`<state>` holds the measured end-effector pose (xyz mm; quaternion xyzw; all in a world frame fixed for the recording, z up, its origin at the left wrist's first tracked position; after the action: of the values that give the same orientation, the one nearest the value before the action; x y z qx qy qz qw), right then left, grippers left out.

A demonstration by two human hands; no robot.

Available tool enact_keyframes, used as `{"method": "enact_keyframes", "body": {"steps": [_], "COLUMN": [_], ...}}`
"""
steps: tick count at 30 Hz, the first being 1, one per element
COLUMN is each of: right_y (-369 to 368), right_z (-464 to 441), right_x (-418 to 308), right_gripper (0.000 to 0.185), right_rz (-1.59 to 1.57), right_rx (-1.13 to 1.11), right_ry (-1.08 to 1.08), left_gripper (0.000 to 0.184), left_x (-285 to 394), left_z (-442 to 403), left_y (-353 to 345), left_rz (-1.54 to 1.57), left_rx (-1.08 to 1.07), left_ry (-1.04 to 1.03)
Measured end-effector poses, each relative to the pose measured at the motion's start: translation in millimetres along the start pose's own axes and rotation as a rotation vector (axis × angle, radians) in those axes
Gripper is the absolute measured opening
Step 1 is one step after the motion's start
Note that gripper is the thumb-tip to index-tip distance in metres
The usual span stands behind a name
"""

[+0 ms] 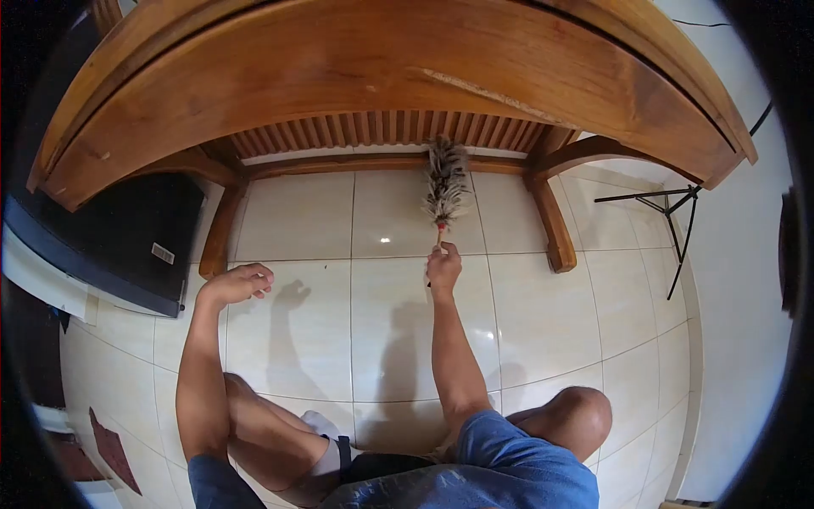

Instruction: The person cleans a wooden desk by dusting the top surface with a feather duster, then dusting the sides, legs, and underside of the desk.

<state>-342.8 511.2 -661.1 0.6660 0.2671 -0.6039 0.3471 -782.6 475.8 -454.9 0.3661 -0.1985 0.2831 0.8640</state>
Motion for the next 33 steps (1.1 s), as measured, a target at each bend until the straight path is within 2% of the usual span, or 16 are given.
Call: {"method": "enact_keyframes", "body": {"steps": [3, 6, 7, 10, 11, 14, 15, 18, 22, 23, 26, 27, 31, 33], "right_y": [-12.7, -17.2, -10.8, 12.0, 11.7, -17.1, -20.2, -13.6, 9.7, 7.3, -13.1, -16.3, 1.6, -1.3], "right_z": [6.7, 11.0, 6.0, -2.5, -4.0, -3.4, 5.2, 3.0, -9.2, -8.0, -3.0, 0.0, -3.4, -1.3], "right_x": [-16.3, -28.1, -23.7, -17.3, -14.7, 6.0, -9.3, -19.1, -6.8, -5.2, -8.0, -9.2, -18.8, -19.0], "right_gripper": [0.018, 0.019, 0.019, 0.020, 0.020, 0.018, 0.015, 0.012, 0.015, 0.017, 0.015, 0.016, 0.011, 0.010], "right_rz": [0.121, -0.084, 0.030, 0.056, 0.125, 0.045, 0.026, 0.027, -0.058, -0.118, 0.024, 0.034, 0.026, -0.038], "right_rx": [-0.187, -0.267, -0.209, 0.067, 0.080, -0.159, -0.240, -0.177, 0.152, 0.116, -0.150, -0.198, 0.032, 0.026], "right_ry": [0.077, 0.074, -0.024, -0.044, -0.025, 0.161, 0.126, 0.112, -0.029, -0.023, 0.125, 0.066, -0.003, -0.081], "left_gripper": [0.039, 0.038, 0.038, 0.035, 0.035, 0.036, 0.036, 0.036, 0.036, 0.037, 0.038, 0.039, 0.038, 0.039], "left_x": [-9.4, -12.2, -11.1, 1.2, -2.3, -12.7, -13.3, -8.3, 0.1, -1.5, -10.3, -10.0, -1.4, -2.3], "left_z": [-6.0, -10.9, -9.3, 0.9, -1.3, -12.6, -14.3, -14.2, -3.9, -4.2, -13.1, -14.8, -8.0, -5.2], "left_y": [1.1, 0.2, 0.4, -1.5, 0.1, 1.4, 0.7, -3.1, -3.7, -2.2, -0.3, -1.2, -6.2, -4.6], "left_rz": [-0.013, -0.002, 0.008, 0.032, 0.018, -0.014, -0.017, -0.008, 0.010, -0.007, -0.041, -0.040, -0.039, -0.029], "left_rx": [-0.002, -0.010, -0.011, 0.002, 0.003, -0.002, -0.005, -0.020, -0.017, -0.017, -0.031, -0.038, -0.043, -0.042], "left_ry": [0.006, 0.004, 0.006, -0.005, 0.007, 0.020, 0.017, 0.012, 0.022, 0.023, 0.020, 0.016, 0.020, 0.029]}}
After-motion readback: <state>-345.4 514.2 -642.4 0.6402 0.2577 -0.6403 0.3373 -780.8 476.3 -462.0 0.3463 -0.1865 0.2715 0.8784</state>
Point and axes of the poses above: each hand's wrist, its own z-axis away from the middle knuckle, its own y-axis out of the back of the hand, x = y × z, the point moved 6 cm from there along -z, towards the middle knuckle, and after that the axes turned 1 degree about y, right-handed, at the moved point
